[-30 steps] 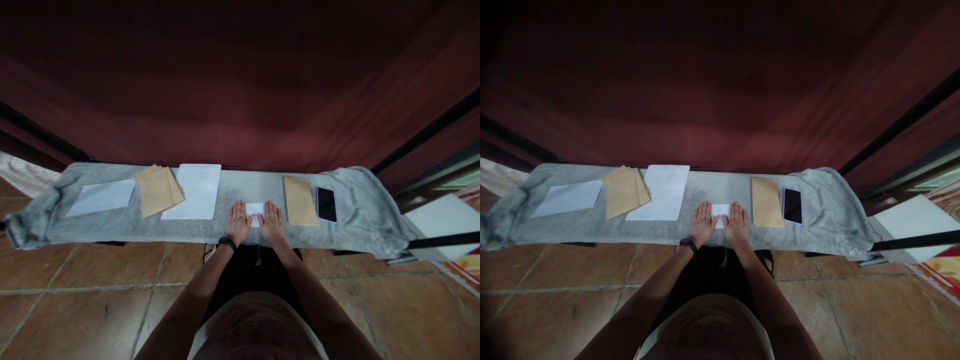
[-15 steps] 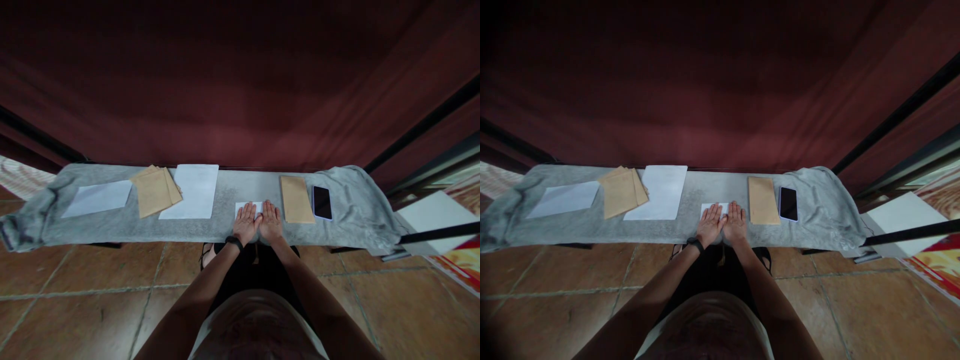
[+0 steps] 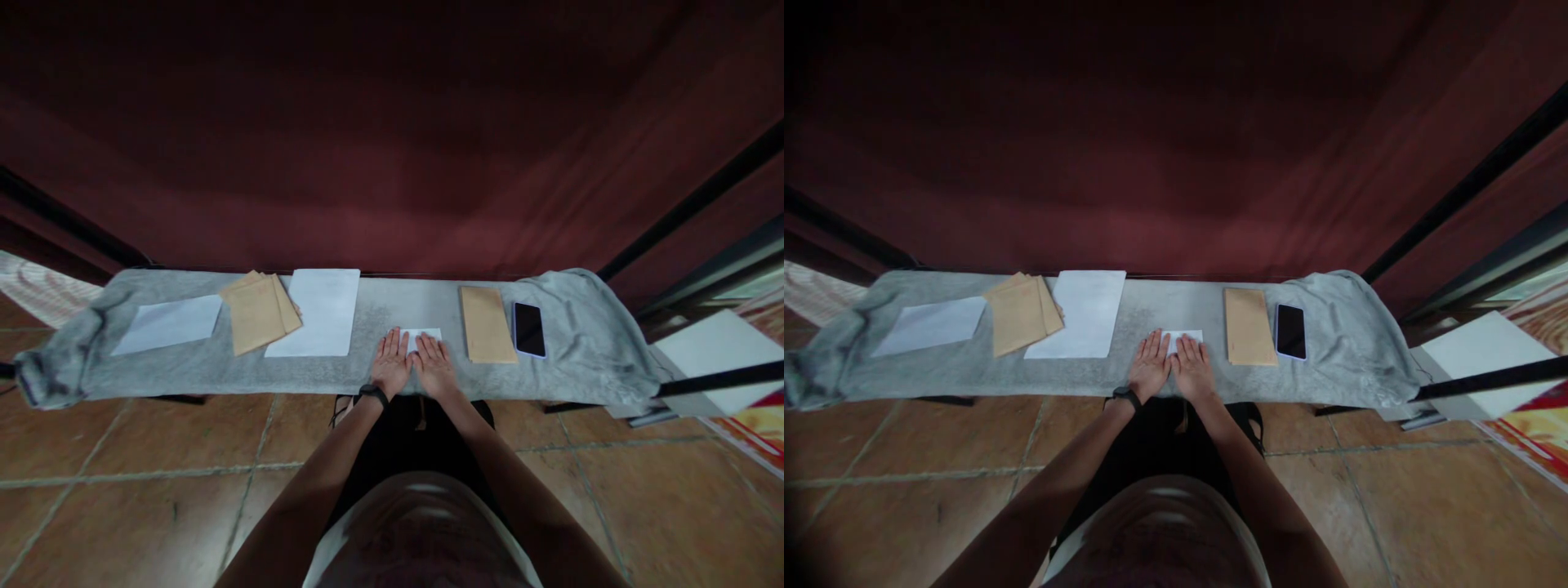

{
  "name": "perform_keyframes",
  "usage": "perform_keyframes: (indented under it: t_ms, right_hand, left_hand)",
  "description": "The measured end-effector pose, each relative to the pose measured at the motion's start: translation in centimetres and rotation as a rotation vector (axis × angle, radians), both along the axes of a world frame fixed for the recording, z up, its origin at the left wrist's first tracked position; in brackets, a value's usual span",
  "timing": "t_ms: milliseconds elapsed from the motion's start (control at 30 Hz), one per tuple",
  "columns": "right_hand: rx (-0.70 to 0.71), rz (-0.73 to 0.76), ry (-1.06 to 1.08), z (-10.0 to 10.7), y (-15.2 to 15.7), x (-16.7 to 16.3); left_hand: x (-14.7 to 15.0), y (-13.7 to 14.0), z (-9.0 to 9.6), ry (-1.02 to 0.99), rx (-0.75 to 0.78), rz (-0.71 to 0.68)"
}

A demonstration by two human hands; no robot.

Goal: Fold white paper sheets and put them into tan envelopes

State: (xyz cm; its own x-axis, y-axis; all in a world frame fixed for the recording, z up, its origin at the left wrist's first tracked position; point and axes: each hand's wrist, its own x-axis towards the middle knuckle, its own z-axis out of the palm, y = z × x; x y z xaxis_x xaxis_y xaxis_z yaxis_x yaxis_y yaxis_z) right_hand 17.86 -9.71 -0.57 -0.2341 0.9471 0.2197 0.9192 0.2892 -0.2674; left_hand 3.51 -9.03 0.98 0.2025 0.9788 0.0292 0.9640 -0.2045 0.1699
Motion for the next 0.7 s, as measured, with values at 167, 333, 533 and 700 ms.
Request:
perform_keyframes:
  t_ms: [167, 333, 533, 700]
  right_hand:
    - [0.09, 0.026, -0.004, -0.4, -1.3, 0.5]
    - [0.115, 0.049, -0.054, -0.5, -1.9, 2.4]
    - [0.116, 0.088, -0.104, -0.4, -2.7, 4.0]
    - [0.108, 0.092, -0.127, -0.3, -3.0, 4.2]
  left_hand:
    - [-0.3, -0.1, -0.1, 0.031, 0.036, -0.025]
    - [-1.1, -0.7, -0.1, 0.02, 0.081, -0.09]
    - [-2.2, -2.2, -0.1, 0.014, 0.145, -0.371]
    - [-2.3, -2.7, 0.0, 0.025, 0.133, -0.49]
